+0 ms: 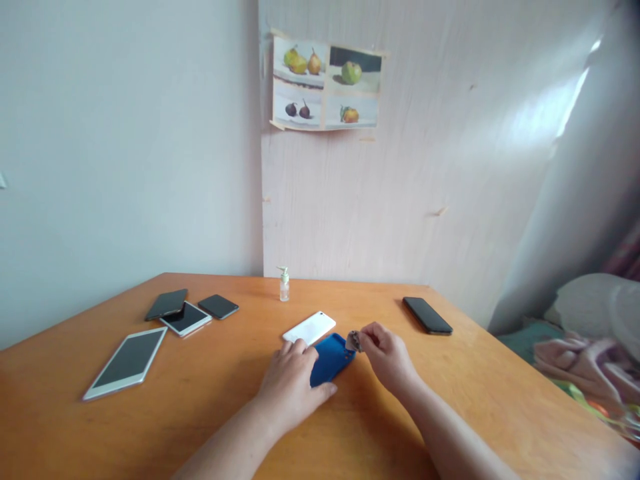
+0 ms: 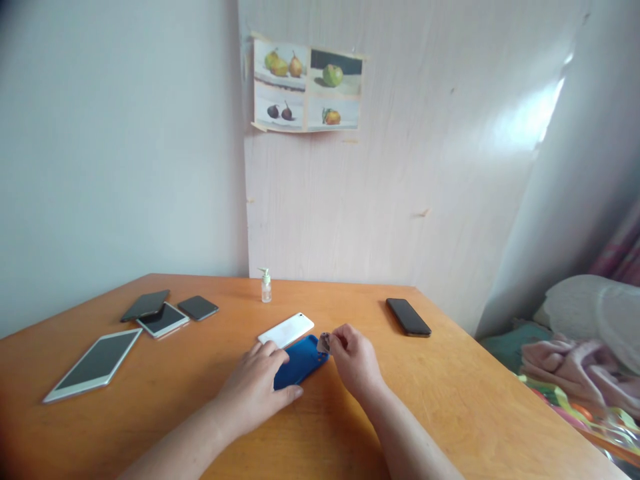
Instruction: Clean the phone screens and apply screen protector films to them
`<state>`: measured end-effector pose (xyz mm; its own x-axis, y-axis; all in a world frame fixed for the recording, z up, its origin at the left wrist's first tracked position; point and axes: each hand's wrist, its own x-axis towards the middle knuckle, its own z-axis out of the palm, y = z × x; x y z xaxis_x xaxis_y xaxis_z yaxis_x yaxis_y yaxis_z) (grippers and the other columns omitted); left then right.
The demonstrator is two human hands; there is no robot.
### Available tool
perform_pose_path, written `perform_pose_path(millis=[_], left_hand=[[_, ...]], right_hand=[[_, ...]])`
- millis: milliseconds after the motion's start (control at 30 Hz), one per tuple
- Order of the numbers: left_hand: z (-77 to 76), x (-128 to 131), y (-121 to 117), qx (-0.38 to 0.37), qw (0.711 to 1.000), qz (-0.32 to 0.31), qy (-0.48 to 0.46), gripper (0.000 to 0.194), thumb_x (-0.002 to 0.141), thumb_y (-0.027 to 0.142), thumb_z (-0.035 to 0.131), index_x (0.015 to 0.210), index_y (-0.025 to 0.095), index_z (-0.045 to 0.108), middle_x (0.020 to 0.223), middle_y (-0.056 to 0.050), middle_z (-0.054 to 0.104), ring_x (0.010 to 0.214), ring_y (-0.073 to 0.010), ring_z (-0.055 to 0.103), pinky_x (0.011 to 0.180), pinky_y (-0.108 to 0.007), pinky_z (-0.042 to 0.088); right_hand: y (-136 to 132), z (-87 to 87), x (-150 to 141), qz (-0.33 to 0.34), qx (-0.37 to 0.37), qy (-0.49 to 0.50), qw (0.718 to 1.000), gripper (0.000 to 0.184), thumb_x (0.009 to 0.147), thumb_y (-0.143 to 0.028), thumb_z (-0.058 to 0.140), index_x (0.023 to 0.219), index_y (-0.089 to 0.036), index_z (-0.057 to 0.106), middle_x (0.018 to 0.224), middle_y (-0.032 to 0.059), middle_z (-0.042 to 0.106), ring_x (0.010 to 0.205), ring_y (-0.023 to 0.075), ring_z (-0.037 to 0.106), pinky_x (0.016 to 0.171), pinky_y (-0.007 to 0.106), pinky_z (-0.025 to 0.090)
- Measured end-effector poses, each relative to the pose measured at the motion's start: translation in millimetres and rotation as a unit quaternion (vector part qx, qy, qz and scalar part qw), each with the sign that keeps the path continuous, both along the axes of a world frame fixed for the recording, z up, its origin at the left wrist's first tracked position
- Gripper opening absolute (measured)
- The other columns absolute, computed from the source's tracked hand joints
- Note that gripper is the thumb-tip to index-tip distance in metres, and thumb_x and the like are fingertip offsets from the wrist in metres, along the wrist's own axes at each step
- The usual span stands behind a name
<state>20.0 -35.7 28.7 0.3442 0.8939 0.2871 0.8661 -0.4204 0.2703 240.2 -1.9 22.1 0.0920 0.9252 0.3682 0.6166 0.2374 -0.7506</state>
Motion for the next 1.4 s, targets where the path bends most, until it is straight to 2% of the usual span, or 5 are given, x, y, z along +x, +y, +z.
perform_pose_path(millis=[233, 533, 767, 1000, 1400], left_hand=[[0.7, 10.8, -8.4, -0.041, 0.991, -0.112, -0.054, 0.033, 0.074, 0.043, 0.070, 0.102, 0.028, 0.065, 0.119, -0.005, 0.059, 0.113, -0.0286, 0.051, 0.097, -0.039, 0.040], [-0.3, -1.2, 2.2, -0.019, 0.997, 0.049, -0.050, 0.057, 0.065, 0.058, 0.072, 0.107, 0.022, 0.059, 0.112, -0.012, 0.061, 0.109, -0.0337, 0.055, 0.091, -0.042, 0.043], [-8.4, 7.7, 1.8, -0.049, 0.995, -0.002, -0.081, 0.052, 0.068, 0.051, 0.070, 0.109, 0.022, 0.057, 0.108, -0.011, 0.063, 0.105, -0.0309, 0.058, 0.088, -0.039, 0.046], [1.9, -0.2, -1.7, -0.081, 0.994, 0.001, -0.072, 0.087, 0.048, 0.071, 0.075, 0.115, 0.019, 0.055, 0.121, -0.015, 0.057, 0.113, -0.0372, 0.054, 0.094, -0.044, 0.046], [-4.2, 0.5, 4.1, -0.076, 0.989, -0.065, -0.106, 0.078, 0.049, 0.053, 0.083, 0.114, 0.023, 0.054, 0.119, -0.011, 0.059, 0.112, -0.0353, 0.055, 0.096, -0.043, 0.044]], right_hand=[[-0.7, -0.9, -1.2, 0.000, 0.004, -0.017, 1.000, 0.024, 0.083, -0.040, 0.050, 0.073, -0.022, 0.062, 0.064, 0.0001, 0.064, 0.062, 0.0165, 0.056, 0.055, 0.024, 0.037], [-2.9, -0.2, -1.9, 0.006, -0.003, -0.030, 1.000, 0.028, 0.083, -0.045, 0.050, 0.074, -0.021, 0.063, 0.066, 0.0020, 0.066, 0.063, 0.0181, 0.058, 0.056, 0.025, 0.039], [1.6, -12.7, -2.0, 0.036, -0.021, -0.088, 0.995, 0.018, 0.082, -0.037, 0.051, 0.081, -0.023, 0.063, 0.067, -0.0004, 0.064, 0.064, 0.0170, 0.058, 0.058, 0.025, 0.039], [7.1, -19.5, 7.2, -0.028, -0.028, -0.173, 0.984, 0.013, 0.081, -0.034, 0.055, 0.088, -0.024, 0.061, 0.082, 0.0014, 0.067, 0.071, 0.0167, 0.060, 0.064, 0.026, 0.040], [-6.5, -11.7, -0.1, 0.052, -0.031, -0.313, 0.948, 0.029, 0.089, -0.038, 0.051, 0.110, -0.036, 0.071, 0.105, 0.0038, 0.069, 0.097, 0.0240, 0.058, 0.086, 0.034, 0.040]])
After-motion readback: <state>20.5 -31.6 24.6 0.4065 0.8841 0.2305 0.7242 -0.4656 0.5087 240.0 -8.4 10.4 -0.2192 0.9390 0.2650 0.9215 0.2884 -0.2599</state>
